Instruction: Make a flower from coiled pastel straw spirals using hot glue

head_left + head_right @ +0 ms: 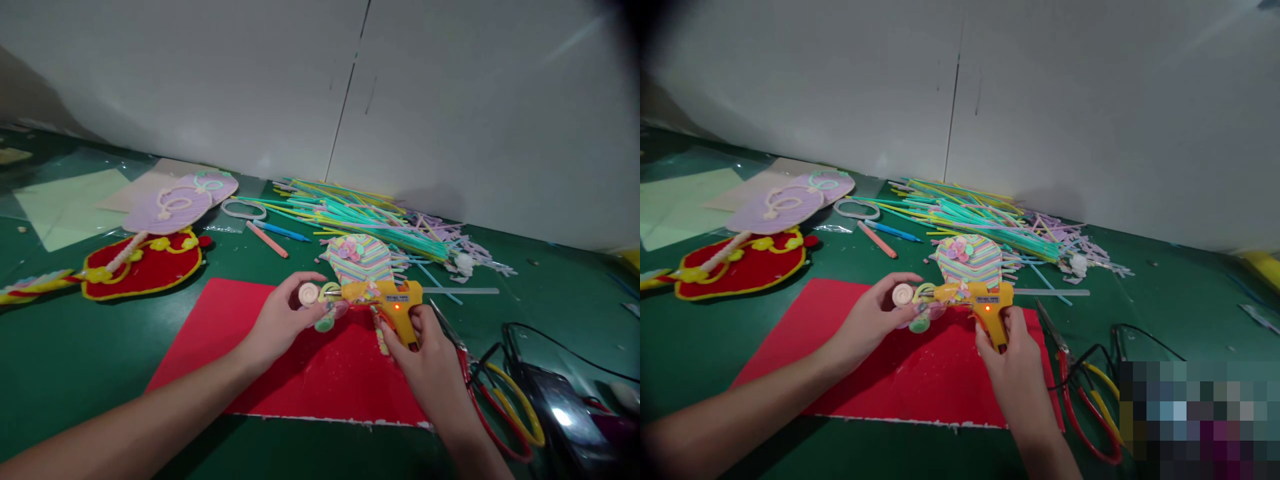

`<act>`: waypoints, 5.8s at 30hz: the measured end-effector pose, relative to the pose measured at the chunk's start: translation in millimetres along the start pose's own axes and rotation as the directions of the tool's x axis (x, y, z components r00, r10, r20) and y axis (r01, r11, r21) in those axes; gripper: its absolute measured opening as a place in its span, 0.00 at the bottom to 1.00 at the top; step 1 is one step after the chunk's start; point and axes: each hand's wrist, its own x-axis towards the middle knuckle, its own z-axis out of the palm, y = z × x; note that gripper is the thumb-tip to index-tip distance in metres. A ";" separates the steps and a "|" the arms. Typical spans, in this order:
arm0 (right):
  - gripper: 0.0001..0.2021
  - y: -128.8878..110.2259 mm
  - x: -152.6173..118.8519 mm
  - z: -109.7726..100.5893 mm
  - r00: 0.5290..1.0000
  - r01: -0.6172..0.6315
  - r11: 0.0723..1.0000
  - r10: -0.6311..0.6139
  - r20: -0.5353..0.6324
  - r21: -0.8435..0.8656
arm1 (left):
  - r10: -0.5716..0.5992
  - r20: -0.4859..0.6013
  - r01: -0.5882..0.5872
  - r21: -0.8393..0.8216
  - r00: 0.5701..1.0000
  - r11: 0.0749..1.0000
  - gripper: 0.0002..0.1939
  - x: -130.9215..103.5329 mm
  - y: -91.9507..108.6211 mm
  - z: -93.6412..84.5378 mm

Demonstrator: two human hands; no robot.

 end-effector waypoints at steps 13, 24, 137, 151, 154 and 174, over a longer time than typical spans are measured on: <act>0.09 -0.9 -0.4 -4.2 0.998 0.052 0.998 -0.052 0.020 -0.022 | 0.019 -0.005 -0.019 0.003 1.000 1.000 0.18 1.6 -4.9 -2.8; 0.12 -1.4 -0.1 -0.3 0.999 0.029 0.999 -0.029 -0.013 -0.033 | -0.001 -0.028 0.001 -0.024 1.000 1.000 0.16 0.0 -1.3 0.5; 0.10 -38.5 19.4 30.2 0.963 -0.199 0.863 0.083 0.258 0.465 | 0.079 0.138 -0.100 0.157 0.987 0.983 0.15 0.1 -3.2 -3.6; 0.10 -38.1 17.4 36.9 0.973 -0.201 0.854 0.119 0.197 0.481 | 0.090 0.152 -0.112 0.145 0.984 0.983 0.15 0.6 -4.9 -4.1; 0.11 -38.1 17.5 37.1 0.969 -0.215 0.854 0.126 0.212 0.474 | 0.086 0.141 -0.108 0.157 0.986 0.982 0.15 0.0 -3.5 -3.8; 0.10 -32.4 24.9 19.3 0.971 -0.086 0.908 -0.016 0.239 0.409 | 0.088 0.140 -0.112 0.174 0.986 0.978 0.13 -0.4 -2.1 -3.4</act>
